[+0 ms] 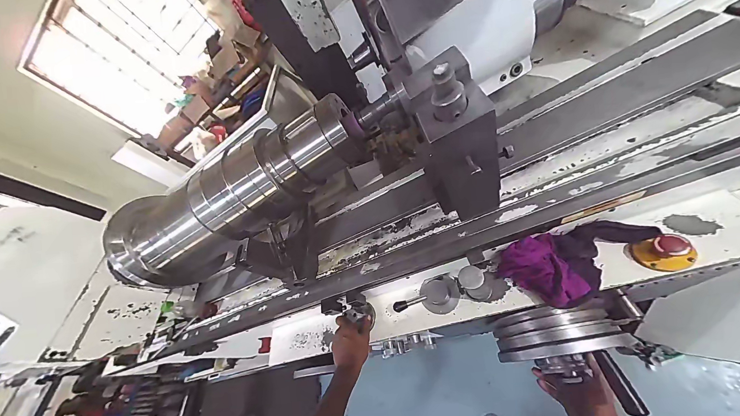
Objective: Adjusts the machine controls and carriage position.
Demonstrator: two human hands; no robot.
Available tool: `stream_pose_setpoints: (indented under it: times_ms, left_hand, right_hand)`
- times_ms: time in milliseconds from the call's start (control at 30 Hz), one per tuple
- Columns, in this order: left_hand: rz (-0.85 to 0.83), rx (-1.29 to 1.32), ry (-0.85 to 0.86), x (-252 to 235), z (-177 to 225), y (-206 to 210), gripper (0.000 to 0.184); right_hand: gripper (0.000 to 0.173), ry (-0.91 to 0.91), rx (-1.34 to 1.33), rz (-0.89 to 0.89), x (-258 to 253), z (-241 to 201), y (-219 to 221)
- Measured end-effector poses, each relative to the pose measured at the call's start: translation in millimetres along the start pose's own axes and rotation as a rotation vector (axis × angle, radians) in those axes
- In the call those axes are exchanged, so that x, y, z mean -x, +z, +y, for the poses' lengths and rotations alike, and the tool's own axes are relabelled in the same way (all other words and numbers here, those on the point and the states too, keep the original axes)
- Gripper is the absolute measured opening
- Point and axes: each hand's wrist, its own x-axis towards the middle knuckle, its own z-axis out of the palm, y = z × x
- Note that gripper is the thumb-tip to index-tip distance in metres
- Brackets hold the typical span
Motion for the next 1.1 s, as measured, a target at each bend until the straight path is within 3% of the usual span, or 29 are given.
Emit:
stream_pose_setpoints:
  times_ms: [67,100,167,200,300,333,433,533,633,667,733,800,867,933,1000,1033,1100]
  left_hand:
    - [-0.001,-0.006,-0.003,-1.3,-2.0,0.0,0.077]
    - [0.004,-0.006,-0.002,-0.7,-2.5,0.3,0.076]
    - [0.007,-0.008,-0.006,-1.1,-1.1,0.1,0.075]
    - [0.008,-0.016,-0.010,-0.9,-1.3,0.0,0.075]
    - [0.016,-0.038,-0.021,0.0,0.6,-0.5,0.075]
    - [0.020,-0.048,-0.022,1.4,0.4,0.0,0.075]
    - [0.036,-0.080,-0.030,1.8,1.9,2.1,0.076]
    - [0.034,-0.098,-0.041,2.9,4.7,3.0,0.077]
    - [0.028,-0.093,-0.043,5.2,5.1,0.5,0.077]
    - [0.024,-0.094,-0.046,6.0,6.0,0.2,0.076]
    - [0.026,-0.086,-0.053,6.0,8.2,0.8,0.076]
    - [0.037,-0.071,-0.069,6.5,9.7,1.8,0.077]
    - [0.048,-0.051,-0.087,9.1,12.4,2.6,0.077]
    - [0.057,-0.042,-0.102,11.4,15.9,3.9,0.076]
    - [0.067,-0.036,-0.117,12.0,18.9,7.2,0.075]
    - [0.078,-0.033,-0.123,11.4,19.7,9.0,0.075]
    - [0.085,-0.024,-0.141,12.8,21.2,11.6,0.075]
  right_hand:
    - [0.079,0.024,-0.005,0.090,3.4,-0.4,5.3]
    - [0.072,-0.048,0.078,0.183,10.7,-0.8,10.2]
    - [0.049,-0.386,0.398,0.399,20.2,5.2,17.7]
    - [0.052,-0.563,0.575,0.448,18.2,11.7,14.6]
    - [0.099,-0.813,1.011,0.366,13.7,24.6,8.5]
    - [0.106,-0.869,1.040,0.344,11.4,28.3,4.7]
    - [0.107,-0.964,0.916,0.281,5.5,27.8,-1.5]
    - [0.100,-0.730,0.597,0.192,4.9,22.2,-3.6]
    - [0.048,-0.324,0.206,0.054,-2.3,17.4,-9.4]
    - [0.043,-0.200,0.095,0.021,-3.8,14.1,-7.9]
    - [0.070,0.017,-0.017,0.025,-0.7,3.9,0.2]
    - [0.078,0.057,-0.018,0.137,3.1,0.9,9.1]
    - [0.065,-0.147,0.128,0.326,6.5,5.9,13.4]
    - [0.057,-0.544,0.421,0.483,5.9,16.8,13.1]
    - [0.085,-0.810,0.755,0.414,5.2,23.9,7.2]
    - [0.101,-0.871,0.837,0.384,1.8,26.7,6.2]
    - [0.113,-0.925,0.908,0.384,-3.5,26.8,2.6]
